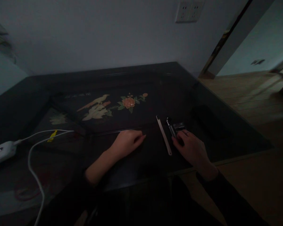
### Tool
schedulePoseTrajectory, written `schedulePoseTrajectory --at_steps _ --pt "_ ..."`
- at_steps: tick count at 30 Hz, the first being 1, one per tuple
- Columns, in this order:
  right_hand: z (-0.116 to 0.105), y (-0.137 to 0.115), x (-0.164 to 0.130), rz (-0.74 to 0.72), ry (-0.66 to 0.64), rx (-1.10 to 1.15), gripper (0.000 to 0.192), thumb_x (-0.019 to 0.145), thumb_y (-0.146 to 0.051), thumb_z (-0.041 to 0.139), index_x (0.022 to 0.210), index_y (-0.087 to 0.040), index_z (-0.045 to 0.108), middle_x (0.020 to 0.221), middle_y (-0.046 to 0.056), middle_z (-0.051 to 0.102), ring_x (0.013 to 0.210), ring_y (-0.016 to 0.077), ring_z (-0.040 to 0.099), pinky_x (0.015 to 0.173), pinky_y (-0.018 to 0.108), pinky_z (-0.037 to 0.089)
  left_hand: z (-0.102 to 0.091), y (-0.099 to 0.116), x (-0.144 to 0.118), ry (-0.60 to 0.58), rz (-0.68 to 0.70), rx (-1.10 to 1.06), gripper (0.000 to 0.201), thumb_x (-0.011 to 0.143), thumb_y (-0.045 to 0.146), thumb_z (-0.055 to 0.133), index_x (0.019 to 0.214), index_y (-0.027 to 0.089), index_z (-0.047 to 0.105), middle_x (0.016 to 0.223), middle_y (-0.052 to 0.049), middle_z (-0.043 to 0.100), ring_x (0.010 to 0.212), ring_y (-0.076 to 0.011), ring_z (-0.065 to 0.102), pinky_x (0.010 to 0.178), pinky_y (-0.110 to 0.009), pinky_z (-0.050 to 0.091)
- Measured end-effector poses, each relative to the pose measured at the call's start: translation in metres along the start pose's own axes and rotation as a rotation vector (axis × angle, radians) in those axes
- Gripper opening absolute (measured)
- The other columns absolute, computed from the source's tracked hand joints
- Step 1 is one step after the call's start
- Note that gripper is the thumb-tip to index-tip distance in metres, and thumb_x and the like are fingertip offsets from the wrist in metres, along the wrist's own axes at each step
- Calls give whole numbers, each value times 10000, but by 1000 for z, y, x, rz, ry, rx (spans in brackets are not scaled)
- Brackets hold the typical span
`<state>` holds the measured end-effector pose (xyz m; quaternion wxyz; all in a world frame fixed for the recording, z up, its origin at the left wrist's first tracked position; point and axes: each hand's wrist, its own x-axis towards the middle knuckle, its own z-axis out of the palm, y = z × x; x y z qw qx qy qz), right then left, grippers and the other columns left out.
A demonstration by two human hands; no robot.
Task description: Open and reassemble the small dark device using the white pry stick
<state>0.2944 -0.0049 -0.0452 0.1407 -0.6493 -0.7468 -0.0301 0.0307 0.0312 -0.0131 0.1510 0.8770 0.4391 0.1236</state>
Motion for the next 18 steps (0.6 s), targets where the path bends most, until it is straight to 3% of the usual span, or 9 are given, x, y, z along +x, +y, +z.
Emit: schedulePoseTrajectory --at_steps 4,6,10,12,15,18 --pt "-23 1 -7 -10 64 155 309 900 -454 534 734 -195 510 764 17 570 661 173 559 586 278 368 4 -15 -34 32 264 -63 314 912 211 427 600 199 456 571 12 500 542 -135 457 541 -278 289" --pt "-43 -7 -5 -157 21 369 273 944 -384 475 755 -191 523 740 14 554 654 152 544 610 265 397 8 -16 -44 50 366 -112 313 898 178 437 587 204 428 558 18 478 522 -131 424 529 -289 268" --pt "-72 -43 12 -568 -223 660 250 964 -248 442 750 -181 552 708 3 556 613 106 515 562 215 373 15 -10 -47 113 485 -260 333 904 188 411 575 216 366 519 25 426 492 -127 395 509 -300 256" --pt "-69 -66 21 -818 -259 650 264 942 -212 456 707 -172 568 673 10 574 615 115 509 555 235 348 19 -5 -46 152 519 -346 370 940 243 329 571 226 335 486 26 391 463 -128 380 497 -308 257" --pt "-43 -94 22 -1111 -366 711 203 872 -231 557 683 -164 583 632 -2 580 578 116 478 534 251 334 26 0 -47 183 550 -459 447 986 340 188 575 233 326 448 26 362 427 -129 365 475 -308 268" --pt "-12 -108 13 -1083 -691 1066 244 857 -223 584 624 -164 543 567 -48 503 529 71 449 506 177 345 28 2 -49 176 552 -555 467 991 383 162 579 230 319 436 30 355 417 -119 363 466 -289 289"
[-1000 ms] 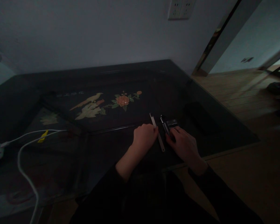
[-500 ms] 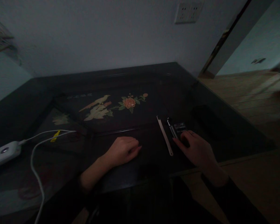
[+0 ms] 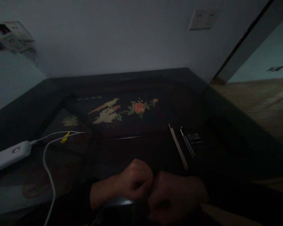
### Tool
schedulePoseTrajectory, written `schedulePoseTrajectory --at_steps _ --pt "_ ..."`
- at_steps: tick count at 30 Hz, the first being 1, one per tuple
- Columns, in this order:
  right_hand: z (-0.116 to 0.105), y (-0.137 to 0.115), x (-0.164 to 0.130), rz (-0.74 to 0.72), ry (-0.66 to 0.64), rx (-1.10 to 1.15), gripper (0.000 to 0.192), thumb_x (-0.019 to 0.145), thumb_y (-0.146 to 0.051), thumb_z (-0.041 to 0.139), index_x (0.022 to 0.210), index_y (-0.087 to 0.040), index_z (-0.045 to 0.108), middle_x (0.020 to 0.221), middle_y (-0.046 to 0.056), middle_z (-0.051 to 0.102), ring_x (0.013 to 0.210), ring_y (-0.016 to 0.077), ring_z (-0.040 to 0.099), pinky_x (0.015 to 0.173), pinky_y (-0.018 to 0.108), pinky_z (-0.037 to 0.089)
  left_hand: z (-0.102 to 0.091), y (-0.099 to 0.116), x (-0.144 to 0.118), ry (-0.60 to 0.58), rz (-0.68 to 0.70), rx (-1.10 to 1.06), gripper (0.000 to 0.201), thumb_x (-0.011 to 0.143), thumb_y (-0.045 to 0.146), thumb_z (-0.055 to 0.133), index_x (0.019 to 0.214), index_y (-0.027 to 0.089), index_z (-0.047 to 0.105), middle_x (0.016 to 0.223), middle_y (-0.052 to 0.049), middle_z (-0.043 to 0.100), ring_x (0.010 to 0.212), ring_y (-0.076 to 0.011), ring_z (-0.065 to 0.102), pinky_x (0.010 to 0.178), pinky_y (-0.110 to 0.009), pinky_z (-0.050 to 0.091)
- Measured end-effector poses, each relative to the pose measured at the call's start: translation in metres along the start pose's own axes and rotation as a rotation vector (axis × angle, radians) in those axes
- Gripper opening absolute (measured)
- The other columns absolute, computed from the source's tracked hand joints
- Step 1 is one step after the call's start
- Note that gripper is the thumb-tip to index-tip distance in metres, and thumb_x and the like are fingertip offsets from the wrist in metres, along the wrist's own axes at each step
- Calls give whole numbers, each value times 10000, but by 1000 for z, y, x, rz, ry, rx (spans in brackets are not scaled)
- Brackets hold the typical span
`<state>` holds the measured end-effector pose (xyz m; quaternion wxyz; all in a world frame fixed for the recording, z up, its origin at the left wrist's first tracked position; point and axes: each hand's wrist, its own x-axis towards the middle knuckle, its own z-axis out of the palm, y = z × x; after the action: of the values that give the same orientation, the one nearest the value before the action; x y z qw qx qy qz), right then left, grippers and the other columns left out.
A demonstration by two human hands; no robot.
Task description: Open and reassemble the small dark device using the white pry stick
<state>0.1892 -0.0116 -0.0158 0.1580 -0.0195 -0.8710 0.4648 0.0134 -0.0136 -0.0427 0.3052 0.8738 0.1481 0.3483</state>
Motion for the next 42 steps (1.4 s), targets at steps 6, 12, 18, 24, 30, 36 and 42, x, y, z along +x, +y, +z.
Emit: schedulePoseTrajectory --at_steps 6,12,18,24,30,36,42 --pt "6 17 4 102 144 360 343 876 -273 516 555 -177 443 525 -65 394 480 58 384 488 179 330 -7 -3 3 2 -113 -154 425 975 326 311 567 209 280 466 60 322 406 -68 335 429 -207 279" --pt "3 21 1 344 242 395 368 891 -361 496 584 -159 481 561 -48 420 497 65 378 469 193 303 -12 -3 3 36 -354 -252 406 948 253 405 562 190 298 485 82 269 410 -45 283 412 -174 219" --pt "8 26 -4 375 254 361 430 890 -465 513 604 -146 556 604 -19 500 553 94 462 544 220 371 -13 -2 3 -32 -509 -322 393 945 300 389 574 189 323 503 69 299 443 -63 299 435 -189 231" --pt "2 23 -1 367 302 387 525 896 -559 480 568 -149 495 594 -25 478 531 80 440 495 202 333 -16 1 7 -45 -569 -320 439 967 391 351 576 193 320 510 63 303 458 -75 316 453 -208 241" --pt "2 24 0 374 285 356 557 917 -581 419 558 -158 472 570 -31 450 516 74 422 490 199 326 -17 1 9 -85 -567 -313 495 977 490 281 587 191 335 530 56 321 476 -79 321 469 -209 262" --pt "3 24 0 387 353 308 582 925 -590 392 530 -166 443 514 -48 385 472 64 356 460 199 288 -17 0 8 -70 -597 -331 528 969 546 261 594 187 356 538 52 333 487 -83 329 469 -210 262" --pt "3 24 -1 411 366 301 583 930 -581 388 532 -163 468 516 -42 410 472 66 380 459 197 300 -17 0 9 -52 -626 -356 545 959 572 265 592 182 369 533 52 337 488 -84 334 474 -210 266"
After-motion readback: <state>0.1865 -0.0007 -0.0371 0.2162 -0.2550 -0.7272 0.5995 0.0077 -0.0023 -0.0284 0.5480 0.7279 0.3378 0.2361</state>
